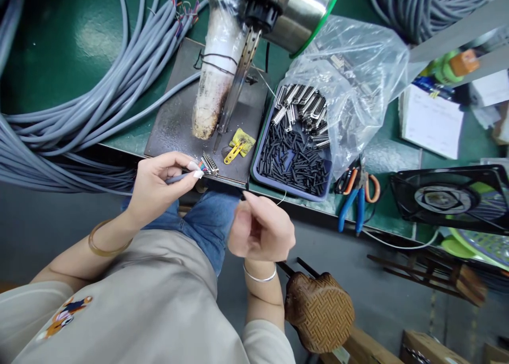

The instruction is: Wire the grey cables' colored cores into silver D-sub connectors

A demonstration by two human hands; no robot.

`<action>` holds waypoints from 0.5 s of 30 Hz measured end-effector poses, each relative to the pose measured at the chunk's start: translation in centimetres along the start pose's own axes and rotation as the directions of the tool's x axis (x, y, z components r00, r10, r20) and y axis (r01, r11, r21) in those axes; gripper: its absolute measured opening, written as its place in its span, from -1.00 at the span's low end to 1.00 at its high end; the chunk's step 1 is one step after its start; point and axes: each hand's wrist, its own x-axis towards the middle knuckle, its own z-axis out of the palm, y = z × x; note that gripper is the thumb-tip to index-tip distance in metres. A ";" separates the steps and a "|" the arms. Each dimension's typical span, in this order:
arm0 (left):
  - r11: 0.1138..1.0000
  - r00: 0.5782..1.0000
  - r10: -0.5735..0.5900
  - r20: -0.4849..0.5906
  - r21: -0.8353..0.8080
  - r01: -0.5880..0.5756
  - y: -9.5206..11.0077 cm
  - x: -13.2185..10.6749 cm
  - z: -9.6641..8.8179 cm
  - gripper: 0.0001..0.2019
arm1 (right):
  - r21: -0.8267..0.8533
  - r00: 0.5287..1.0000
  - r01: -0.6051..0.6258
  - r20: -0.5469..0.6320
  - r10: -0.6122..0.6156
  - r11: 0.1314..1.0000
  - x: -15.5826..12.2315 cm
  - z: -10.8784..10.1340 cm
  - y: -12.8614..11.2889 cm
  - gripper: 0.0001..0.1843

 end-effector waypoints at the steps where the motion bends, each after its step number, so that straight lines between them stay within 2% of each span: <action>1: 1.000 1.000 0.005 -0.016 0.003 -0.005 0.0 0.2 0.1 -0.94 | 0.061 0.998 -0.012 -0.062 0.016 0.998 0.1 0.2 0.0 -0.69; 3: 1.000 0.999 0.025 -0.036 0.014 -0.025 0.0 0.6 0.2 -0.94 | 0.092 0.998 -0.036 -0.044 0.040 0.995 0.3 0.7 -0.1 -0.67; 5: 0.998 0.998 0.056 -0.039 0.030 -0.055 -0.1 0.9 0.3 -0.95 | 0.002 0.994 -0.039 0.101 0.038 0.999 0.7 1.3 0.0 -0.74; 7: 0.995 0.995 0.091 -0.038 0.049 -0.089 -0.1 1.2 0.5 -0.96 | -0.051 0.986 0.013 0.166 -0.004 0.999 1.0 1.9 0.2 -0.82; 15: 0.969 0.970 0.230 -0.077 0.115 -0.220 0.2 1.9 0.9 -0.94 | -0.009 0.986 0.009 0.167 -0.007 1.000 1.8 3.6 0.6 -0.87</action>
